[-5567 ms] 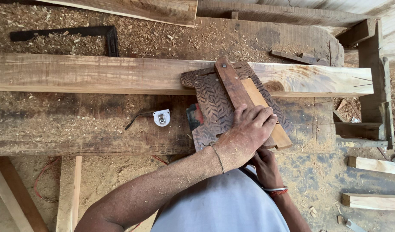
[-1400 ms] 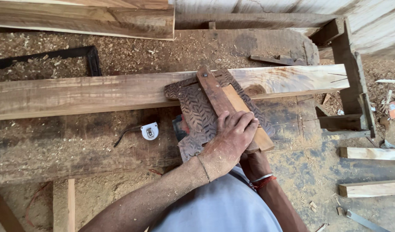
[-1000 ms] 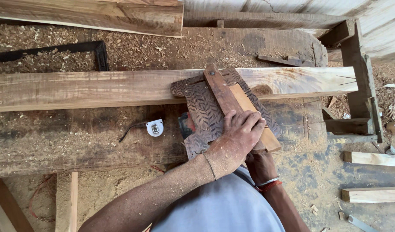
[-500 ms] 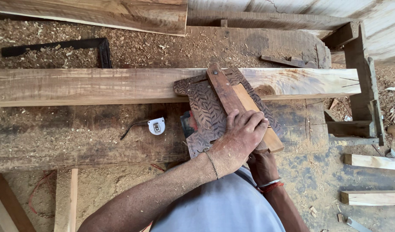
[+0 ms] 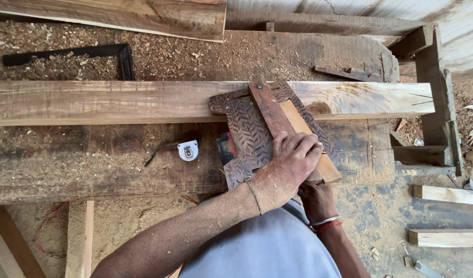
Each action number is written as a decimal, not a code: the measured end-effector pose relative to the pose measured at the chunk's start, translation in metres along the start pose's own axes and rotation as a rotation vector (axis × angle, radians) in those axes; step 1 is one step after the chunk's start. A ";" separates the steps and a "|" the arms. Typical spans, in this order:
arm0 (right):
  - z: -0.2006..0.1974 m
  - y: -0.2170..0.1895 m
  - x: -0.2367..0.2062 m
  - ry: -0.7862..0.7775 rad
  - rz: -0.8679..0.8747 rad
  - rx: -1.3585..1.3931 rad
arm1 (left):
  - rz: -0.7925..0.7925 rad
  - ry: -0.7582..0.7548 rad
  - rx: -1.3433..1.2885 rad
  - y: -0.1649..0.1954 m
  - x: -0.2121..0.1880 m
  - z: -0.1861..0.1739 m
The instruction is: The person measures a long wooden plank with a tape measure and marks it, then uses a try square and a marking tool to lay out a line on a smaller wood piece. They then carry a circular saw to a workbench and later measure another wood piece with the tape measure.
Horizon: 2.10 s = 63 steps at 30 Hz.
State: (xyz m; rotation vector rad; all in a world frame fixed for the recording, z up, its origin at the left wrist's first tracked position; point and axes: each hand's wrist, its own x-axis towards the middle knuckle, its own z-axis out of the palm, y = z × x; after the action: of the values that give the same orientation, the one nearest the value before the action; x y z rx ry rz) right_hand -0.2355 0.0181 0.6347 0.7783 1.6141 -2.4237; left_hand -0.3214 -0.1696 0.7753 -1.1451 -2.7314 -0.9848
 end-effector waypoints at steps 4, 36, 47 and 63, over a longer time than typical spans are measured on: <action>0.004 -0.006 -0.007 0.012 -0.038 0.042 | 0.004 0.030 -0.005 0.000 -0.002 0.002; 0.029 -0.020 -0.021 0.215 -0.866 -1.010 | 0.019 0.085 -0.018 -0.001 0.001 0.004; 0.033 -0.046 -0.022 0.184 -1.257 -1.237 | 0.058 0.023 -0.035 -0.003 0.003 -0.014; 0.001 -0.027 0.016 -0.029 -1.502 -1.176 | 0.049 -0.036 -0.170 -0.007 0.000 -0.028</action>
State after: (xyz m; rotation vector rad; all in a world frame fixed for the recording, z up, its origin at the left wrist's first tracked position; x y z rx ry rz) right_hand -0.2601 0.0312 0.6498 -0.9643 3.5863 -0.9790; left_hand -0.3319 -0.1889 0.7936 -1.2580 -2.6757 -1.2224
